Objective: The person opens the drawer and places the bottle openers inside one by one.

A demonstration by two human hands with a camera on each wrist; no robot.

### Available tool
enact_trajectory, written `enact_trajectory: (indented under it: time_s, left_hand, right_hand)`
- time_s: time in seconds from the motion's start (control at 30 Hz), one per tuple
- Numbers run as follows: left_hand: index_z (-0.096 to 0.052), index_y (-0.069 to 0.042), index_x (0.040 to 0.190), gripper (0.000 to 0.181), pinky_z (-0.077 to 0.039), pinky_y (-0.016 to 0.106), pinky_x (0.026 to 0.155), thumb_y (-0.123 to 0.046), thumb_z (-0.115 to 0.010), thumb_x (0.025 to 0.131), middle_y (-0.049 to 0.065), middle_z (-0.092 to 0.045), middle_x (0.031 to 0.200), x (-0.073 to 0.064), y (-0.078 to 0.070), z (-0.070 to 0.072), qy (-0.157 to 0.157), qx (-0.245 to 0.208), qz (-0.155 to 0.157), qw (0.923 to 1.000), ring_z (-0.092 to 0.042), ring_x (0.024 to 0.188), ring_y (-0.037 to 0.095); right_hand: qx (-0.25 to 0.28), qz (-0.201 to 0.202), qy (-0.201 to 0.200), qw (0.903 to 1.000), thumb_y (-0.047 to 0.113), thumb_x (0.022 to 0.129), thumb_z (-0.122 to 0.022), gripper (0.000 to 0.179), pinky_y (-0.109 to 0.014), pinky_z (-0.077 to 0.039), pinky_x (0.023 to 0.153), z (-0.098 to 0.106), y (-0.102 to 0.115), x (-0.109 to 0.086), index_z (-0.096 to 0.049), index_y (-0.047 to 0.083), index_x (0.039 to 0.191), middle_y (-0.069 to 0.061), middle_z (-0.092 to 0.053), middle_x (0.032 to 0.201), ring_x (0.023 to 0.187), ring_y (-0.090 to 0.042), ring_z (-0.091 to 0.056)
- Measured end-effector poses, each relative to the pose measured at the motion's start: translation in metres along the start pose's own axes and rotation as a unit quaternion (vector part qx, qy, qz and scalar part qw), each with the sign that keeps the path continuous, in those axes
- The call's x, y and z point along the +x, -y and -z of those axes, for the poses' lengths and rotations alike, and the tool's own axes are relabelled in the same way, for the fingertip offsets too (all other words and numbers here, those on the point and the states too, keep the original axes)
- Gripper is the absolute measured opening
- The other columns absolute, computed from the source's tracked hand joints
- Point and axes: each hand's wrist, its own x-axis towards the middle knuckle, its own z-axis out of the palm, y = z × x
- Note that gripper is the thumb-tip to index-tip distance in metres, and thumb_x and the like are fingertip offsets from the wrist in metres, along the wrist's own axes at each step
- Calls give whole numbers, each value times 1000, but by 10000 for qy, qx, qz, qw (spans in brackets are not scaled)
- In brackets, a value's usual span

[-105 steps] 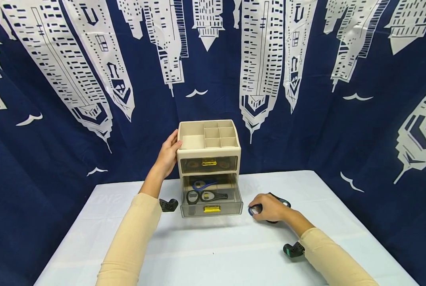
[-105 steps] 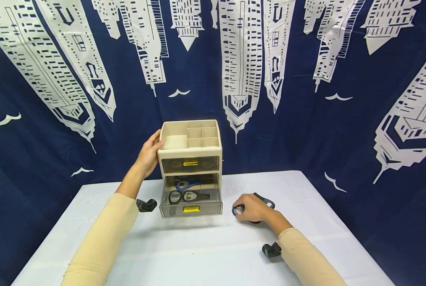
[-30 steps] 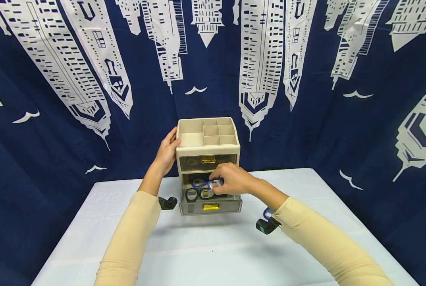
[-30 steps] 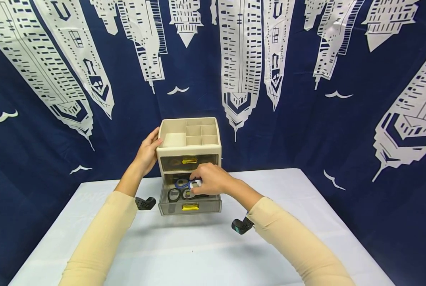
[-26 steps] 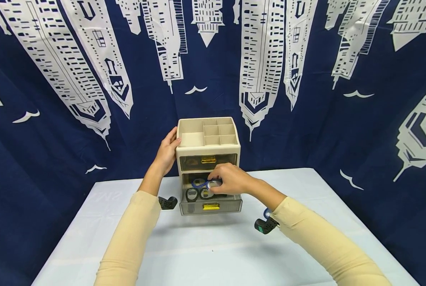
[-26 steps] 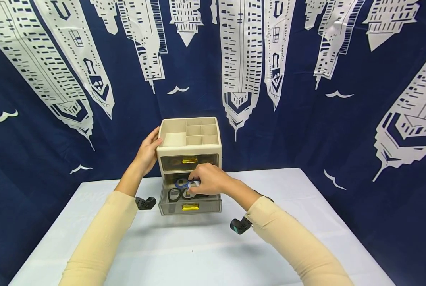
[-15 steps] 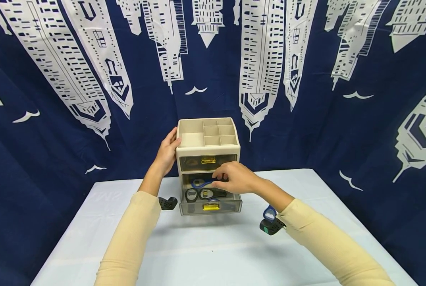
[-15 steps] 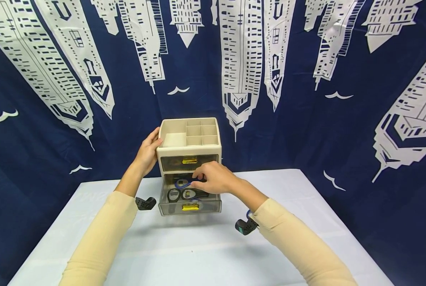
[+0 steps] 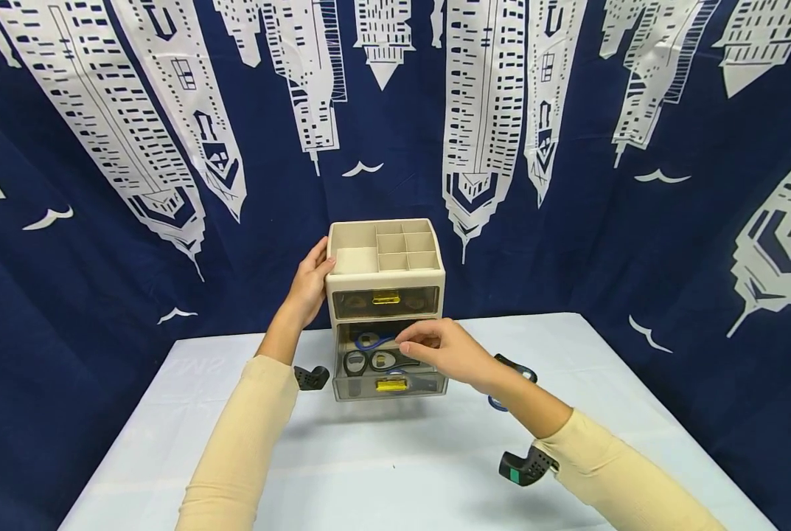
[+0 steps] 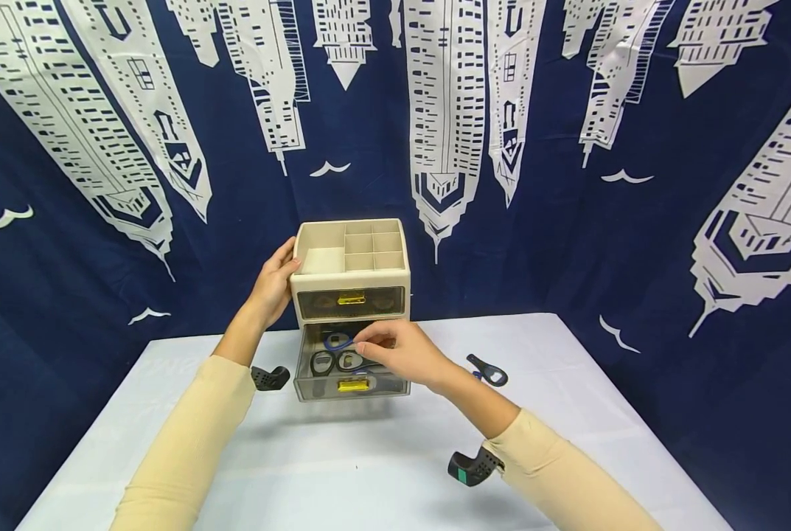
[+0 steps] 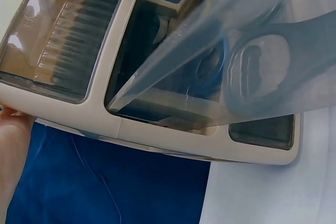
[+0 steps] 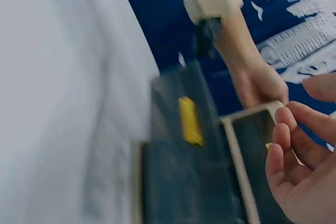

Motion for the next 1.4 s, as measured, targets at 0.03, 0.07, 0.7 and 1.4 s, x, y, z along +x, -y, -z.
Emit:
enact_trajectory:
  time_s: [0.03,0.07,0.7,1.4]
  left_hand:
    - [-9,-7,167,60,-21,45,122,-6,-36,113,12,-11,172,0,0,0,1,-3,-3,10000,-17,155,26]
    - [-9,-8,167,60,-21,45,122,-6,-36,113,11,-11,172,1,0,0,13,3,-10,10000,-17,155,26]
    - [-10,-8,167,60,-22,45,121,-7,-37,113,11,-11,172,-1,0,2,-10,-90,14,10000,-17,155,26]
    - [-10,-8,167,60,-22,44,122,-8,-38,113,10,-11,172,0,0,1,-2,-30,33,10000,-16,155,24]
  right_hand:
    - [332,-150,51,9993,24,104,-67,28,-49,-55,88,-3,1,-4,-74,5,122,-6,-72,114,99,-24,-68]
    - [663,-307,90,9973,23,104,-66,29,-49,-54,90,-5,0,-7,-73,4,123,-7,-72,117,103,-24,-67]
    - [3328,-1576,3,9297,15,101,-66,19,-23,-49,70,-87,-32,-44,-73,0,111,-2,-69,88,76,-11,-58]
    - [3802,-1624,-1858,8914,26,108,-60,38,-18,-43,62,-122,-43,-26,-67,-10,117,-1,-67,84,68,-6,-48]
